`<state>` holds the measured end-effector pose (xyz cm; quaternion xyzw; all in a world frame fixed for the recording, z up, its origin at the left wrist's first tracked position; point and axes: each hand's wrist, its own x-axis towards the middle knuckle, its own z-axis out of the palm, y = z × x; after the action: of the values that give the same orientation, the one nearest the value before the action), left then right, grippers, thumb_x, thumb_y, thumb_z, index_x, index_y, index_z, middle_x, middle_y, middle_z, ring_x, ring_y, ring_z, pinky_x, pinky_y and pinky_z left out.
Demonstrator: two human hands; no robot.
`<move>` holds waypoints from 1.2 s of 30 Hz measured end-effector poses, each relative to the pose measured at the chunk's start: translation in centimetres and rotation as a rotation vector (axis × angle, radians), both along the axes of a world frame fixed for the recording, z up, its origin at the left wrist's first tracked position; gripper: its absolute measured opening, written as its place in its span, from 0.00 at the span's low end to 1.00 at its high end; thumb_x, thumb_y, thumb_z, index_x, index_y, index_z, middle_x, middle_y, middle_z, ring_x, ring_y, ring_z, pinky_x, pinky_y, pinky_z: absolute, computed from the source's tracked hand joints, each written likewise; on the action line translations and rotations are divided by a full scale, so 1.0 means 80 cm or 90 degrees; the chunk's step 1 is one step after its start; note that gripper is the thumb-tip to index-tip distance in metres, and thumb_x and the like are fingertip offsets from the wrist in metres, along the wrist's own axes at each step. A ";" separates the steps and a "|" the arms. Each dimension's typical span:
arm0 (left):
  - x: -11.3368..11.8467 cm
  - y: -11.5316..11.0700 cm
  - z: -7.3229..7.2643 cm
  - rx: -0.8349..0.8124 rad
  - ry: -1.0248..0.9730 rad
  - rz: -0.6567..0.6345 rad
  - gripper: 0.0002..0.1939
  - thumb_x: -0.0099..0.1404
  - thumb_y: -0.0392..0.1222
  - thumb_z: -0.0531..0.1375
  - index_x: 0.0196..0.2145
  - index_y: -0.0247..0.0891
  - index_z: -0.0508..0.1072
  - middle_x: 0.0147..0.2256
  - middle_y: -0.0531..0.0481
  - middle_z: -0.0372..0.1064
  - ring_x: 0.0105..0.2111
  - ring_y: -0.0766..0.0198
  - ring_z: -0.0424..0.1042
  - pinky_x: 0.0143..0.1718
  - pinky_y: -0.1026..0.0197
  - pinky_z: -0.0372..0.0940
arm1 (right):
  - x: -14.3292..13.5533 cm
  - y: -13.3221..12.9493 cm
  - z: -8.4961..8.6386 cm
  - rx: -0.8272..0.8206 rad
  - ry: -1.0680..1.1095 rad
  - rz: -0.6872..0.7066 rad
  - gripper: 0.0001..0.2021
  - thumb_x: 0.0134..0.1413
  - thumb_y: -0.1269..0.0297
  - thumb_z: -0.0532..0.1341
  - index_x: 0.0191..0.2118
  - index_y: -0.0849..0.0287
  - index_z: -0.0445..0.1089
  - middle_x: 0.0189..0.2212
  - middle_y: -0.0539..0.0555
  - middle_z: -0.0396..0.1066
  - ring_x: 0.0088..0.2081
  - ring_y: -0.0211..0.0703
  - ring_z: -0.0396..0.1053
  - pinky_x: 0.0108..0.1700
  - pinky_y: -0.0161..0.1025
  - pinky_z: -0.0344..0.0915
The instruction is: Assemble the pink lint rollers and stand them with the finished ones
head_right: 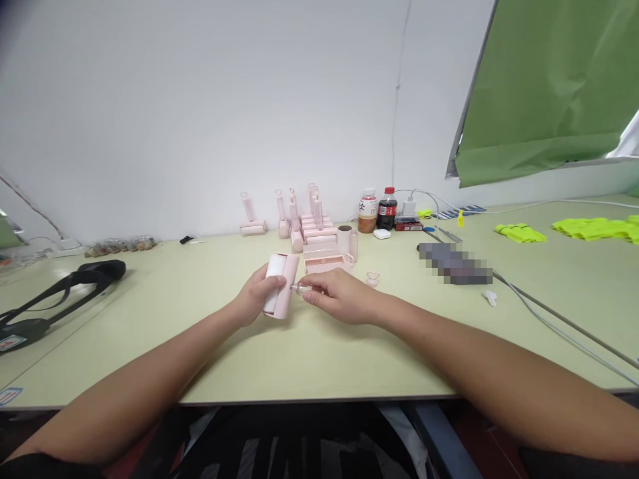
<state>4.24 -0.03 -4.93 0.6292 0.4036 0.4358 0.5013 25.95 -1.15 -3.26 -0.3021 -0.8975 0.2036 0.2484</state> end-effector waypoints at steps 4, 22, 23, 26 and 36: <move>0.006 -0.010 -0.001 0.034 0.047 0.026 0.18 0.57 0.47 0.60 0.44 0.38 0.67 0.31 0.52 0.67 0.28 0.64 0.64 0.25 0.65 0.59 | -0.002 -0.008 -0.001 0.035 0.006 -0.030 0.14 0.64 0.59 0.53 0.39 0.60 0.73 0.23 0.49 0.64 0.25 0.38 0.59 0.30 0.36 0.54; -0.010 0.008 0.006 -0.031 -0.032 0.059 0.16 0.55 0.48 0.62 0.38 0.40 0.64 0.26 0.55 0.64 0.19 0.68 0.62 0.11 0.68 0.52 | 0.090 0.069 0.023 -0.212 -0.242 -0.413 0.10 0.40 0.60 0.67 0.23 0.58 0.67 0.22 0.52 0.70 0.21 0.40 0.64 0.23 0.36 0.55; -0.010 0.007 0.008 -0.037 -0.039 0.061 0.17 0.54 0.48 0.62 0.38 0.40 0.64 0.25 0.55 0.64 0.18 0.68 0.61 0.11 0.68 0.52 | 0.092 0.071 0.020 -0.247 -0.261 -0.395 0.09 0.38 0.63 0.68 0.22 0.58 0.67 0.21 0.52 0.70 0.19 0.39 0.63 0.22 0.36 0.56; -0.007 0.004 0.011 -0.047 -0.059 0.065 0.17 0.53 0.48 0.63 0.38 0.39 0.64 0.25 0.55 0.64 0.18 0.69 0.61 0.11 0.68 0.53 | 0.090 0.069 0.015 -0.289 -0.282 -0.346 0.09 0.36 0.68 0.67 0.19 0.58 0.65 0.17 0.51 0.67 0.18 0.39 0.63 0.21 0.36 0.57; -0.009 0.011 0.008 -0.069 -0.116 0.055 0.17 0.53 0.49 0.63 0.37 0.38 0.65 0.26 0.53 0.66 0.18 0.68 0.63 0.10 0.68 0.52 | 0.052 0.036 0.031 -0.273 0.398 -0.097 0.16 0.43 0.57 0.72 0.27 0.59 0.65 0.21 0.48 0.69 0.22 0.37 0.68 0.26 0.37 0.67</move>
<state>3.49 0.87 -4.29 0.5411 0.4055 0.4901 0.5501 30.14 1.73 -0.78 -0.3365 -0.6903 0.4501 0.4557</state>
